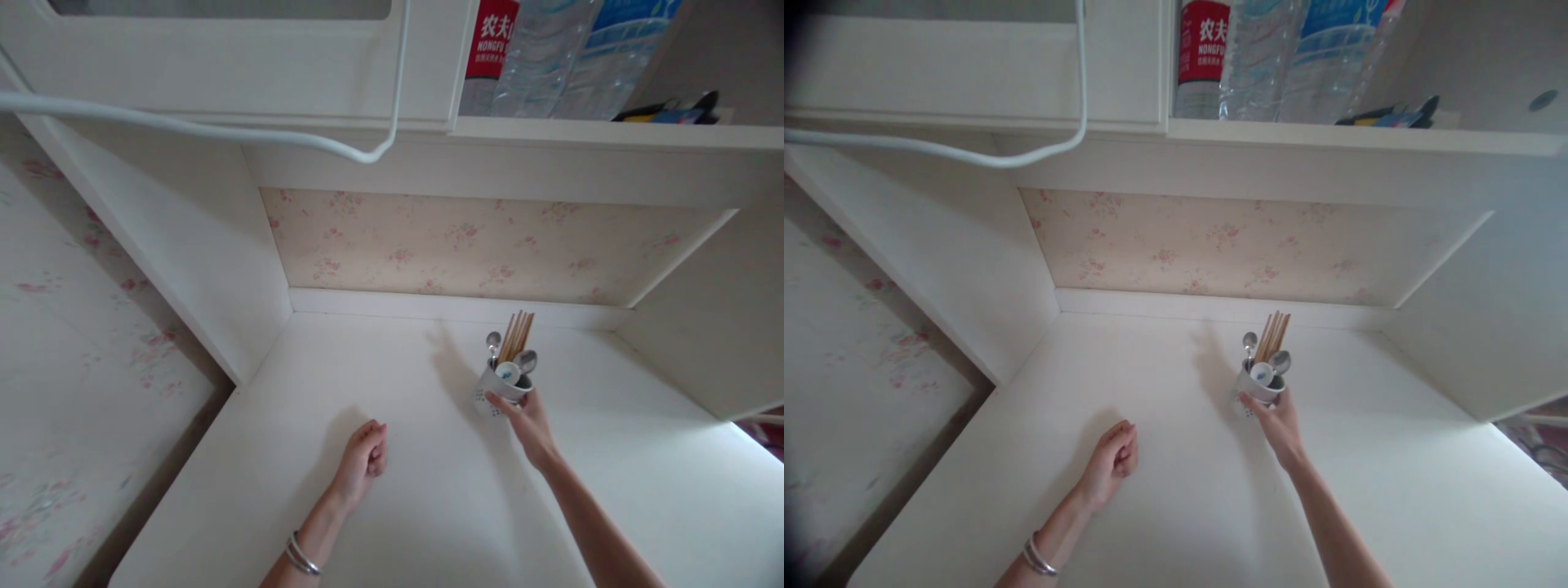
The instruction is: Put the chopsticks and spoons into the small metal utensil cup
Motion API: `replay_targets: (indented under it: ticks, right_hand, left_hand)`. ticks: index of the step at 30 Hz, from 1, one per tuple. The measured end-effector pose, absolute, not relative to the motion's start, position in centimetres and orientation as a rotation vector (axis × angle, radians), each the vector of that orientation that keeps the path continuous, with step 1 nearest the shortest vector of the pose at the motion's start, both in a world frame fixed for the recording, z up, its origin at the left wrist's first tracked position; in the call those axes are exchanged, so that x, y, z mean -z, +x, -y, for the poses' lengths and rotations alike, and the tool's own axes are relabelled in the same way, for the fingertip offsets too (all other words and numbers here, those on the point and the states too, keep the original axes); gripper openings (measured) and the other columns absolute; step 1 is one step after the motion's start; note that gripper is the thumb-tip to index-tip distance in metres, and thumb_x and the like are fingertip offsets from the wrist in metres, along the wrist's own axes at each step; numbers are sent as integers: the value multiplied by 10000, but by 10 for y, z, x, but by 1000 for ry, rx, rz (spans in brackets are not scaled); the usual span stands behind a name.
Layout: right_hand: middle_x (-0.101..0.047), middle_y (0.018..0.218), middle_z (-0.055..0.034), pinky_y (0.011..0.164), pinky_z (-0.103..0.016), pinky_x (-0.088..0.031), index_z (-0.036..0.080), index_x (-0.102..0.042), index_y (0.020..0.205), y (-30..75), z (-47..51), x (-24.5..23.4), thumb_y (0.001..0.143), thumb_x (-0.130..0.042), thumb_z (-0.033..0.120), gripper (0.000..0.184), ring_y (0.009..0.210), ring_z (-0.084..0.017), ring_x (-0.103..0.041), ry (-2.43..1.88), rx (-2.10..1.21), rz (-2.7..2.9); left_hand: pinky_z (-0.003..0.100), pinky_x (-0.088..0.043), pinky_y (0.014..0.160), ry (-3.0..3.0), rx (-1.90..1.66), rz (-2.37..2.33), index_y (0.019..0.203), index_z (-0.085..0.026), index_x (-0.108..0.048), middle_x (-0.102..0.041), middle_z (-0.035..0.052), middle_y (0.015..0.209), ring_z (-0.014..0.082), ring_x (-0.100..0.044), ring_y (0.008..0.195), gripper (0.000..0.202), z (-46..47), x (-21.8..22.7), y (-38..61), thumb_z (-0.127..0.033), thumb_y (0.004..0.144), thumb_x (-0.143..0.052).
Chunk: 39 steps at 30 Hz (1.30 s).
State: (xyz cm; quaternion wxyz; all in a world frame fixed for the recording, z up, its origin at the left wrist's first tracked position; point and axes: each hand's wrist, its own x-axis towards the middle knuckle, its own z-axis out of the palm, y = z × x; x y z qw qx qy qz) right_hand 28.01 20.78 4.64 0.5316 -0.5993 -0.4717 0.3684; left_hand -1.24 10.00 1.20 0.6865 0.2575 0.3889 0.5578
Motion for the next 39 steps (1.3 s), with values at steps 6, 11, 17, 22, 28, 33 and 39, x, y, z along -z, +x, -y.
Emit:
replay_targets:
  ticks: [6, 11, 17, 22, 28, 33, 39]
  right_hand:
    - [-686, 1044, -79, 813, -366, -469, 181, -566, 1169, 219, -110, -71, 680, -778, 443, 593, 946, -253, -602, -1261, -1580, 1321]
    - [-656, 1015, -46, 783, -323, -433, 177, -571, 1184, 177, -71, -80, 642, -790, 443, 642, 934, -229, -559, -1082, -1920, 1364]
    - [-622, 899, -6, 707, -272, -380, 152, -642, 1043, 155, -75, -84, 626, -789, 377, 497, 825, -177, -499, -1111, -1971, 1477]
    - [-643, 896, -24, 703, -284, -398, 146, -640, 1015, 148, -85, -93, 652, -772, 369, 446, 829, -198, -523, -1120, -2002, 1498]
    - [-654, 908, -37, 723, -282, -417, 137, -657, 1070, 139, -91, -101, 677, -755, 344, 455, 821, -194, -555, -993, -2159, 1365]
    - [-653, 907, -57, 696, -280, -432, 127, -637, 1123, 137, -88, -95, 710, -739, 388, 499, 799, -194, -584, -975, -2292, 1129]
    - [-660, 885, -74, 728, -302, -453, 104, -628, 1114, 133, -83, -90, 735, -733, 396, 489, 802, -202, -613, -958, -2365, 915]
  left_hand:
    - [222, -444, 599, 303, -1426, -638, 932, -197, -606, -611, 5, 903, 99, -591, 695, 159, -115, -27, -23, -298, 820, -656]
    - [402, -499, 905, 183, -1489, -502, 1250, -302, -567, -499, 39, 1395, 244, -567, 1145, 367, -135, -43, -21, -432, 911, -514]
    - [582, -449, 978, 147, -1368, -434, 1303, -352, -519, -283, -8, 1567, 339, -397, 1349, 415, -135, -52, -24, -498, 917, -477]
    - [596, -485, 928, 19, -1379, -435, 1231, -352, -562, -389, -19, 1512, 343, -457, 1309, 365, -134, -45, -28, -487, 892, -538]
    - [512, -536, 862, -19, -1358, -398, 1191, -375, -583, -543, -4, 1390, 282, -589, 1175, 292, -131, -47, -33, -444, 912, -532]
    - [439, -551, 836, -58, -1371, -443, 1166, -329, -601, -561, 3, 1375, 222, -682, 959, 293, -131, -43, -34, -417, 888, -580]
    - [333, -569, 666, -113, -1419, -599, 1145, -261, -593, -667, 51, 1200, 178, -705, 757, 347, -135, -35, -33, -377, 826, -667]
